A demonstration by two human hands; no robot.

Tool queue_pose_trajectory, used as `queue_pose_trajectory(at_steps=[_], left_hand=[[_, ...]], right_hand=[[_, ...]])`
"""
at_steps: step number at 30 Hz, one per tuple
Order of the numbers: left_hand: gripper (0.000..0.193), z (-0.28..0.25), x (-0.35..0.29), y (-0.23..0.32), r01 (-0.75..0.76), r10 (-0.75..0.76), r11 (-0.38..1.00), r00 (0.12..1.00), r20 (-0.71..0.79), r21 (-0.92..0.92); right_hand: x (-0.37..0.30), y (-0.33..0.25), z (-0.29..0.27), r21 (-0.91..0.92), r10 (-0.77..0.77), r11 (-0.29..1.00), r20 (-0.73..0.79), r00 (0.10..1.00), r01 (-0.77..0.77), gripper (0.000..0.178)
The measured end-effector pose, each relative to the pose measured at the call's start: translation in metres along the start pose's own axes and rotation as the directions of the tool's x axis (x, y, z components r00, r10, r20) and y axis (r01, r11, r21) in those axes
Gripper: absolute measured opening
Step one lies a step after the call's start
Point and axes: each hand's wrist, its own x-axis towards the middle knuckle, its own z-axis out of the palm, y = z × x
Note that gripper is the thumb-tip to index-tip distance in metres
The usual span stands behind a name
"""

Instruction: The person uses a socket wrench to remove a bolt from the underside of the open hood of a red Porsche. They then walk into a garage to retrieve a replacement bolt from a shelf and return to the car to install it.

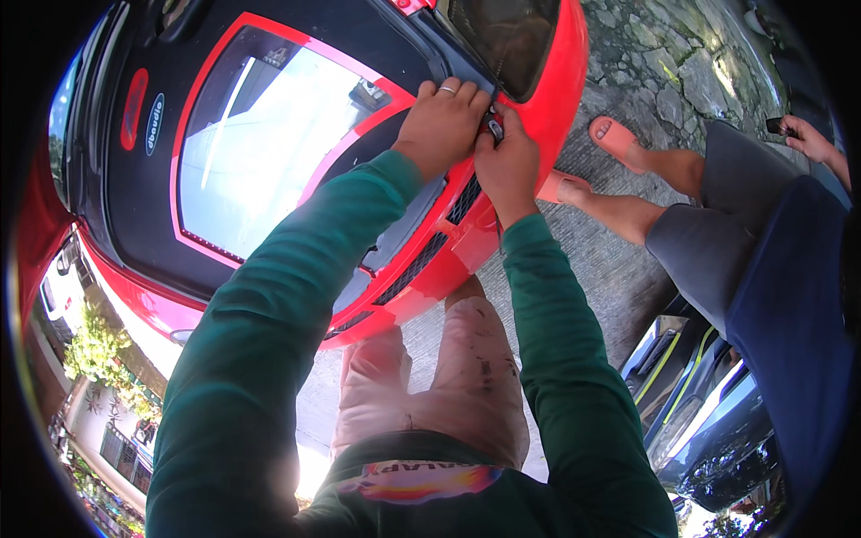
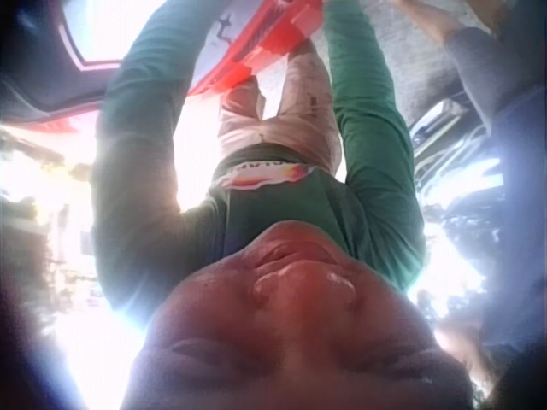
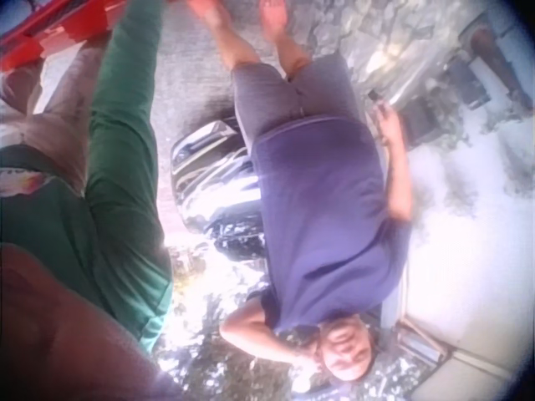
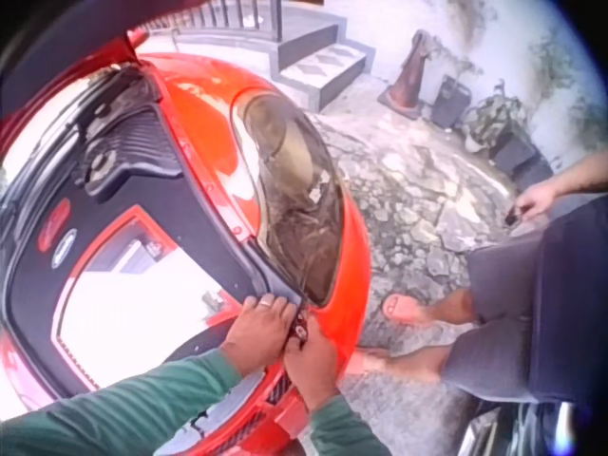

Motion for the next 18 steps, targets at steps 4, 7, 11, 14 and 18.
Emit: queue_pose_trajectory(at_steps=[4,7,11,14,18], left_hand=[[0.037,0.001,-0.003,0.012,0.036,-0.036,0.999,0.999,0.000,0.027],[0.039,0.002,-0.011,0.014,0.060,-0.060,0.998,0.998,0.004,0.032],[0.045,-0.002,0.007,-0.026,0.106,-0.107,0.993,0.994,0.012,0.051],[0.046,-0.009,-0.006,-0.009,0.059,-0.058,0.997,0.998,0.021,-0.053],[0.047,-0.003,-0.035,-0.006,0.066,-0.077,0.986,0.995,-0.071,-0.150]], right_hand=[[-0.009,0.002,0.006,-0.058,-0.063,0.996,0.001,0.998,0.063,0.051],[-0.018,0.003,0.002,-0.099,-0.041,0.994,0.052,0.998,0.046,0.053],[-0.022,0.002,0.002,-0.140,-0.031,0.989,0.059,0.998,0.039,0.054],[-0.023,0.008,0.004,-0.085,-0.049,0.995,0.057,0.997,0.054,0.054],[-0.024,0.009,0.003,-0.056,-0.061,0.996,0.068,0.996,0.065,0.051]])
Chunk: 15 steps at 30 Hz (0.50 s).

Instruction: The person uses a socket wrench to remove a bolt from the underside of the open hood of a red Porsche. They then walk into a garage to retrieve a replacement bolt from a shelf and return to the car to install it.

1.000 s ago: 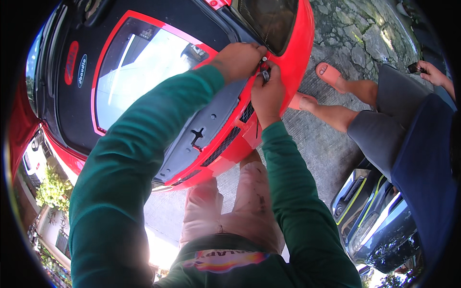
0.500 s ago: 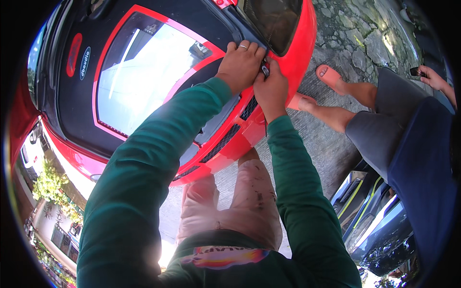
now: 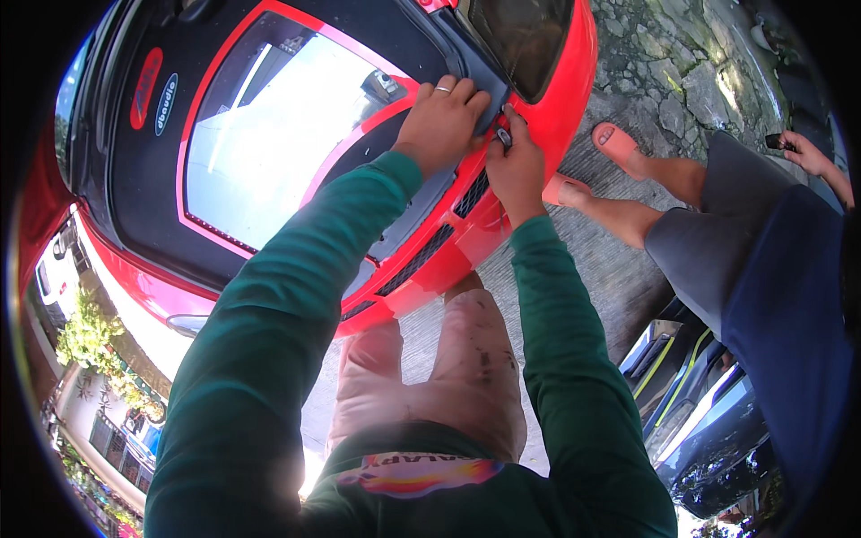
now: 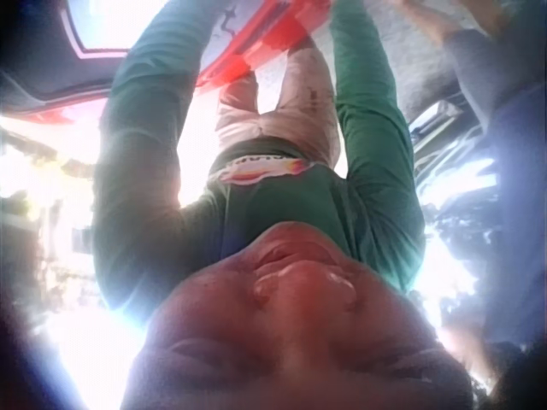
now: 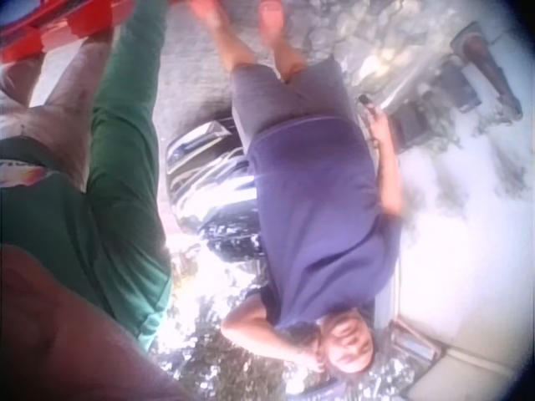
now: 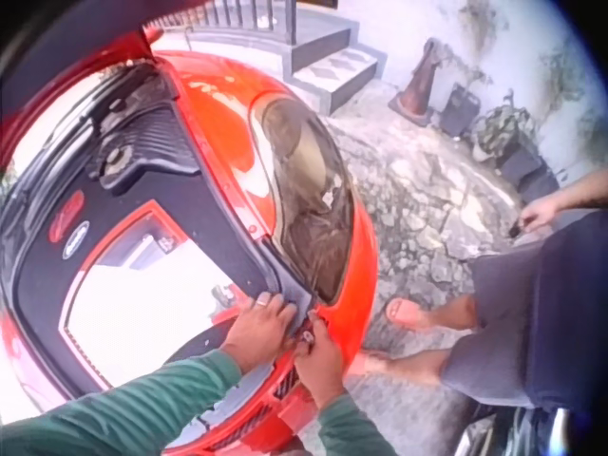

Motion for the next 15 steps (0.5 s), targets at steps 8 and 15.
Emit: queue_pose_trajectory(at_steps=[8,15], left_hand=[[0.045,0.011,-0.004,0.017,0.149,-0.159,0.976,0.986,0.054,0.161],[0.045,0.003,-0.007,-0.001,0.067,-0.067,0.998,0.997,0.028,-0.006]], right_hand=[[0.001,-0.018,0.005,-0.246,0.001,0.969,0.044,0.999,0.010,0.050],[0.008,-0.015,0.005,-0.075,-0.048,0.996,-0.052,0.998,0.044,0.042]])
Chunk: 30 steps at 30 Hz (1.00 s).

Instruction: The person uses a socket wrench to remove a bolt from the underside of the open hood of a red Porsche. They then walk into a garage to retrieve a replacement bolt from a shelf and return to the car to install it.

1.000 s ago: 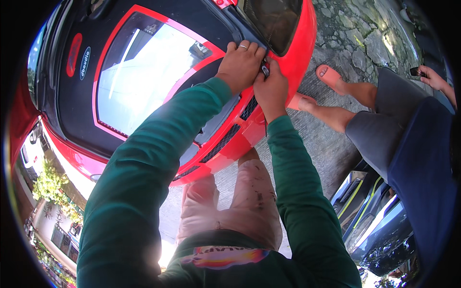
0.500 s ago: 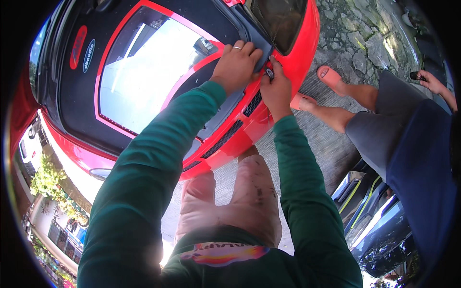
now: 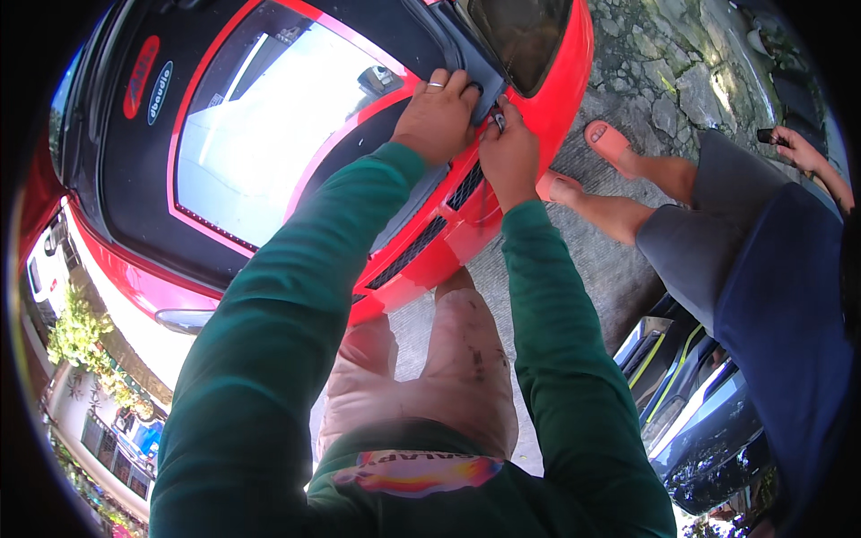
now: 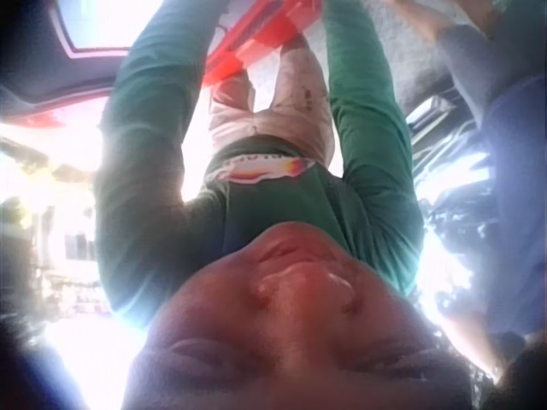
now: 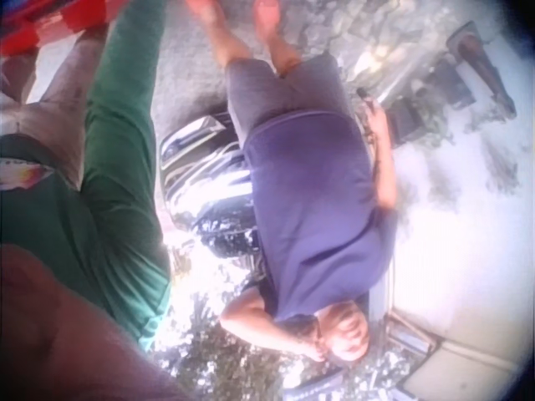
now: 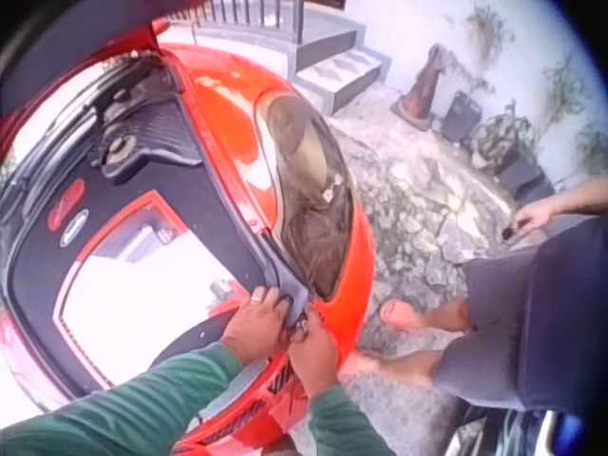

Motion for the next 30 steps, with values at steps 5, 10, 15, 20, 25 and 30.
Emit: queue_pose_trajectory(at_steps=[5,10,15,20,25,30], left_hand=[[0.045,-0.005,-0.042,0.020,0.165,-0.183,0.921,0.983,-0.019,-0.354],[0.043,0.014,-0.067,0.043,0.422,-0.419,0.593,0.889,0.184,-0.686],[0.035,0.016,-0.072,0.039,0.538,-0.491,0.743,0.843,0.221,-0.398],[0.026,0.015,-0.082,0.017,0.438,-0.394,0.849,0.897,0.198,-0.295],[0.025,0.005,-0.084,0.026,0.518,-0.421,0.768,0.852,0.312,-0.377],[0.025,-0.002,-0.082,0.029,0.529,-0.449,0.792,0.843,0.295,-0.305]], right_hand=[[0.011,-0.017,-0.007,-0.186,0.129,0.977,0.136,0.982,-0.102,0.040],[0.018,-0.030,-0.015,-0.296,0.161,0.950,0.197,0.967,-0.097,0.034],[0.006,-0.011,-0.031,-0.330,0.028,0.942,0.249,0.968,0.058,0.041],[0.007,-0.012,-0.018,-0.368,0.010,0.927,0.209,0.978,0.069,0.045],[0.016,0.005,-0.006,-0.157,-0.046,0.986,0.102,0.994,0.062,0.036],[0.032,-0.005,-0.023,-0.209,-0.060,0.974,0.125,0.990,0.086,0.026]])
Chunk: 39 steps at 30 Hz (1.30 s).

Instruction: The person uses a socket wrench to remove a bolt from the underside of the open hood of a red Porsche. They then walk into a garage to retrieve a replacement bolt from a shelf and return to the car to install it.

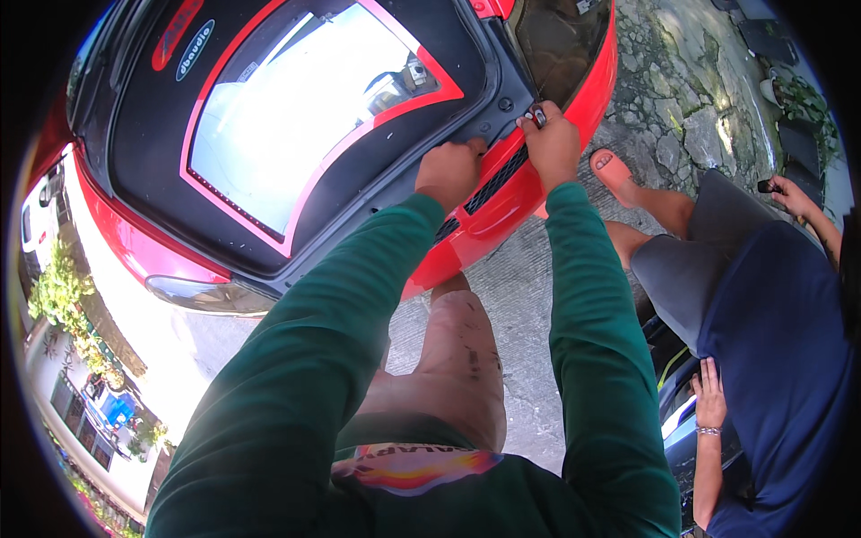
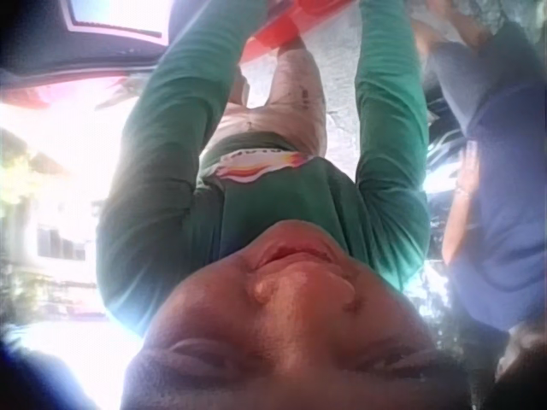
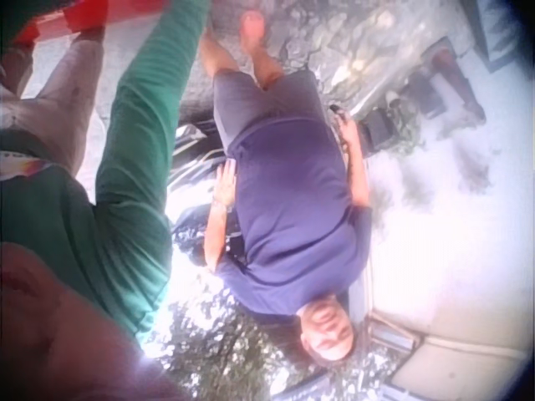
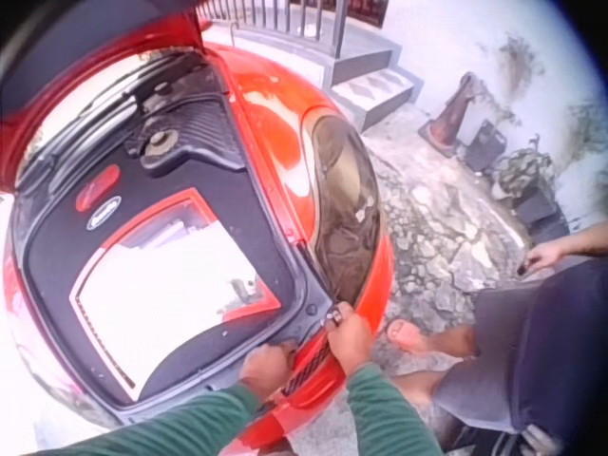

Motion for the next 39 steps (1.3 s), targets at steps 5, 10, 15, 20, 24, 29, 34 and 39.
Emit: queue_pose_trajectory(at_steps=[5,10,15,20,24,29,34,39], left_hand=[[0.024,-0.018,0.005,0.010,-0.046,0.046,0.999,0.999,-0.013,0.018],[0.026,-0.027,0.042,0.018,-0.352,0.442,0.880,0.852,-0.281,0.318],[0.023,-0.031,0.080,0.045,-0.223,0.249,0.940,0.966,-0.071,0.257],[0.027,-0.019,0.074,0.058,-0.127,0.118,0.946,0.992,0.049,0.297],[0.033,-0.019,0.072,0.057,-0.191,0.162,0.920,0.980,0.112,0.343],[0.036,-0.009,0.074,0.065,-0.213,0.195,0.899,0.977,0.087,0.382],[0.037,0.000,0.062,0.065,-0.197,0.173,0.928,0.980,0.100,0.317],[0.040,-0.007,0.065,0.068,-0.209,0.180,0.932,0.976,0.122,0.297]], right_hand=[[0.005,0.005,-0.006,-0.045,-0.107,0.993,0.114,0.988,0.113,0.027],[0.000,0.011,-0.008,-0.038,-0.162,0.985,0.104,0.981,0.166,0.024],[0.003,0.024,-0.012,0.064,-0.188,0.981,0.129,0.974,0.181,0.022],[0.009,0.034,-0.013,0.089,-0.183,0.980,0.085,0.979,0.176,0.027],[0.009,0.037,-0.011,0.170,-0.169,0.972,0.030,0.985,0.161,0.027],[0.005,0.041,-0.008,0.248,-0.124,0.961,-0.015,0.992,0.124,0.025],[-0.009,0.054,-0.001,0.403,-0.035,0.915,0.012,0.999,0.027,0.019],[-0.009,0.049,0.003,0.451,-0.057,0.884,-0.153,0.987,0.121,0.011]])
